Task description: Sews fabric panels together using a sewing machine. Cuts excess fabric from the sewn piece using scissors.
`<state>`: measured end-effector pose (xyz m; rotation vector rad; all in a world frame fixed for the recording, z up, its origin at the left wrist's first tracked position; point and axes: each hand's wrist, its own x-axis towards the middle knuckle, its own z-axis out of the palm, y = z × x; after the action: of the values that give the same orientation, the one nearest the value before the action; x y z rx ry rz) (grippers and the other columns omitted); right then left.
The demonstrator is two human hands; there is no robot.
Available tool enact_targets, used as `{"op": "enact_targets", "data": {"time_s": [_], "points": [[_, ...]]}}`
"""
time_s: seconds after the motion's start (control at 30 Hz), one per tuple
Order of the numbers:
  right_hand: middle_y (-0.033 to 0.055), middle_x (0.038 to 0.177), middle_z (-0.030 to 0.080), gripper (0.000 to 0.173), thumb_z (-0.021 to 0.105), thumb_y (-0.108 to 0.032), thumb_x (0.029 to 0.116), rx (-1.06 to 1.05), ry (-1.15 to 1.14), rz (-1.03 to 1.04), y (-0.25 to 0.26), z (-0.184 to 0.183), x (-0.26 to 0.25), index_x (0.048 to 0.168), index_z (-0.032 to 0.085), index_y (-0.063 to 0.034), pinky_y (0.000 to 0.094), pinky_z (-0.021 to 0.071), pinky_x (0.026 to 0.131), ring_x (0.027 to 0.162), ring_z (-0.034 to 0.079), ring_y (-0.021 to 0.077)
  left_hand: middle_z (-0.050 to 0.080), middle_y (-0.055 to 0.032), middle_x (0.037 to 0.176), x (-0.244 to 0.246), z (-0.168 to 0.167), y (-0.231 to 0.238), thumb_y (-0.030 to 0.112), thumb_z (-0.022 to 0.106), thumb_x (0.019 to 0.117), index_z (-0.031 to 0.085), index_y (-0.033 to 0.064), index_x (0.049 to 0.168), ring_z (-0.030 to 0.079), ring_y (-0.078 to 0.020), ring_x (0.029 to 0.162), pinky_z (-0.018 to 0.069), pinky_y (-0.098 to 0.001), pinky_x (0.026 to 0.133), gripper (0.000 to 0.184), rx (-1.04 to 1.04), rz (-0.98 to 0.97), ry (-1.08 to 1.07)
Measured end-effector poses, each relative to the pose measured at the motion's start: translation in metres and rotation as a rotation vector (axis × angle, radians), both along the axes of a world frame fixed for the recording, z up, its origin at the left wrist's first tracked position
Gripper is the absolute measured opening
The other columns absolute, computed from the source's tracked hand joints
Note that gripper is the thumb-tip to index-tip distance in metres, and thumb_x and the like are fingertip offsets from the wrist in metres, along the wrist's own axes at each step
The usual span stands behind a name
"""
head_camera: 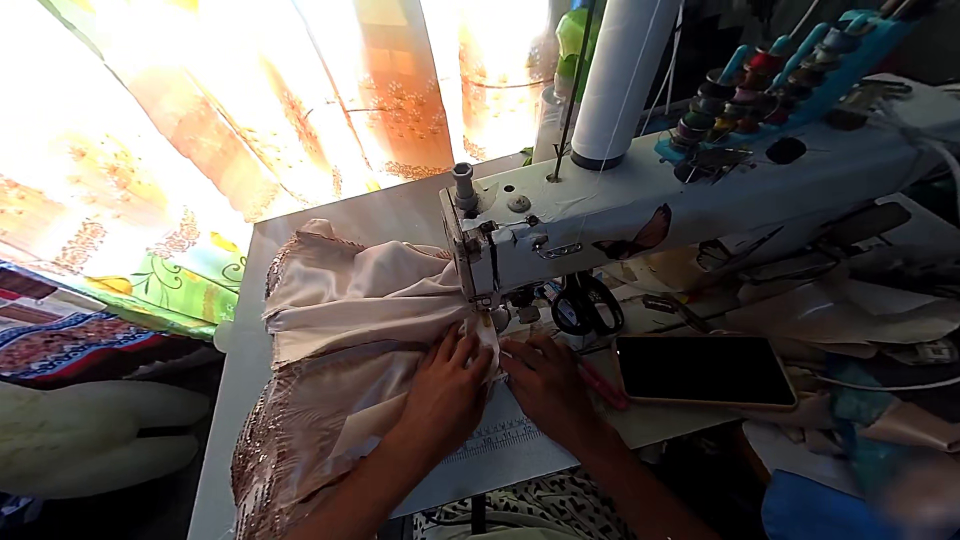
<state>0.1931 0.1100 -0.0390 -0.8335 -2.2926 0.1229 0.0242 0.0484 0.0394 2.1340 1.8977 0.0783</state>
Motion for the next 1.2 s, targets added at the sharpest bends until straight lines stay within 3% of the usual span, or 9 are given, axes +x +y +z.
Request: {"op": "enact_targets", "data": {"time_s": [0.17,0.4,0.8,1.07,1.13,1.2], "points": [[0.0023,0.118,0.075,0.025,0.056,-0.017,0.0944,0.031,-0.009,-0.033,-0.001,-0.002,0.0,0.1,0.079,-0.0128,0.0445,0.0502,0.084,0.101,0.068,0.0286,0.063,-0.0199,0.138,-0.001,-0.038,-0.005,0.019,0.056,0.0909,0.071,0.0108,0.128,0.051,-0.0472,0.136,0.0437,-0.063,0.106,0.041,0.389,-0.037,-0.003],[0.0015,0.124,0.073,0.028,0.054,-0.01,0.0947,0.047,-0.029,-0.05,-0.001,-0.003,-0.002,0.107,0.079,-0.014,0.0437,0.0498,0.085,0.101,0.067,0.0278,0.066,-0.0197,0.133,-0.01,-0.051,0.003,0.025,0.051,0.0935,0.073,0.0117,0.125,0.056,-0.0464,0.13,0.0456,-0.0622,0.105,0.041,0.52,-0.072,-0.012],[-0.0019,0.136,0.068,0.036,0.055,-0.006,0.0927,0.051,-0.133,-0.095,-0.002,-0.002,-0.006,0.119,0.076,-0.0166,0.0462,0.0479,0.087,0.104,0.067,0.0271,0.065,-0.0182,0.136,-0.023,-0.049,0.017,0.025,0.05,0.0938,0.073,0.0139,0.126,0.055,-0.0441,0.133,0.0454,-0.06,0.105,0.04,0.481,-0.103,0.012],[0.0023,0.139,0.065,0.04,0.057,-0.004,0.0913,0.021,-0.189,-0.11,-0.003,0.001,-0.008,0.126,0.074,-0.0173,0.049,0.0475,0.088,0.111,0.065,0.0311,0.065,-0.0182,0.136,-0.028,-0.046,0.023,0.026,0.05,0.0942,0.072,0.0148,0.126,0.054,-0.0444,0.133,0.0456,-0.061,0.104,0.041,0.472,-0.125,0.005],[0.0024,0.14,0.065,0.038,0.057,-0.005,0.0918,0.022,-0.196,-0.108,-0.002,0.001,-0.008,0.124,0.074,-0.0167,0.0494,0.0478,0.088,0.111,0.065,0.031,0.065,-0.0177,0.134,-0.026,-0.039,0.021,0.024,0.052,0.0951,0.072,0.015,0.126,0.053,-0.0458,0.134,0.0425,-0.065,0.106,0.038,0.437,-0.131,-0.023],[0.0025,0.14,0.065,0.036,0.057,-0.006,0.0922,0.021,-0.193,-0.105,-0.001,0.002,-0.008,0.122,0.075,-0.0158,0.0498,0.048,0.088,0.111,0.065,0.0307,0.061,-0.0175,0.141,-0.018,-0.025,0.017,0.027,0.048,0.0995,0.067,0.0155,0.135,0.045,-0.0457,0.141,0.032,-0.0686,0.112,0.042,0.286,-0.089,-0.007]]}}
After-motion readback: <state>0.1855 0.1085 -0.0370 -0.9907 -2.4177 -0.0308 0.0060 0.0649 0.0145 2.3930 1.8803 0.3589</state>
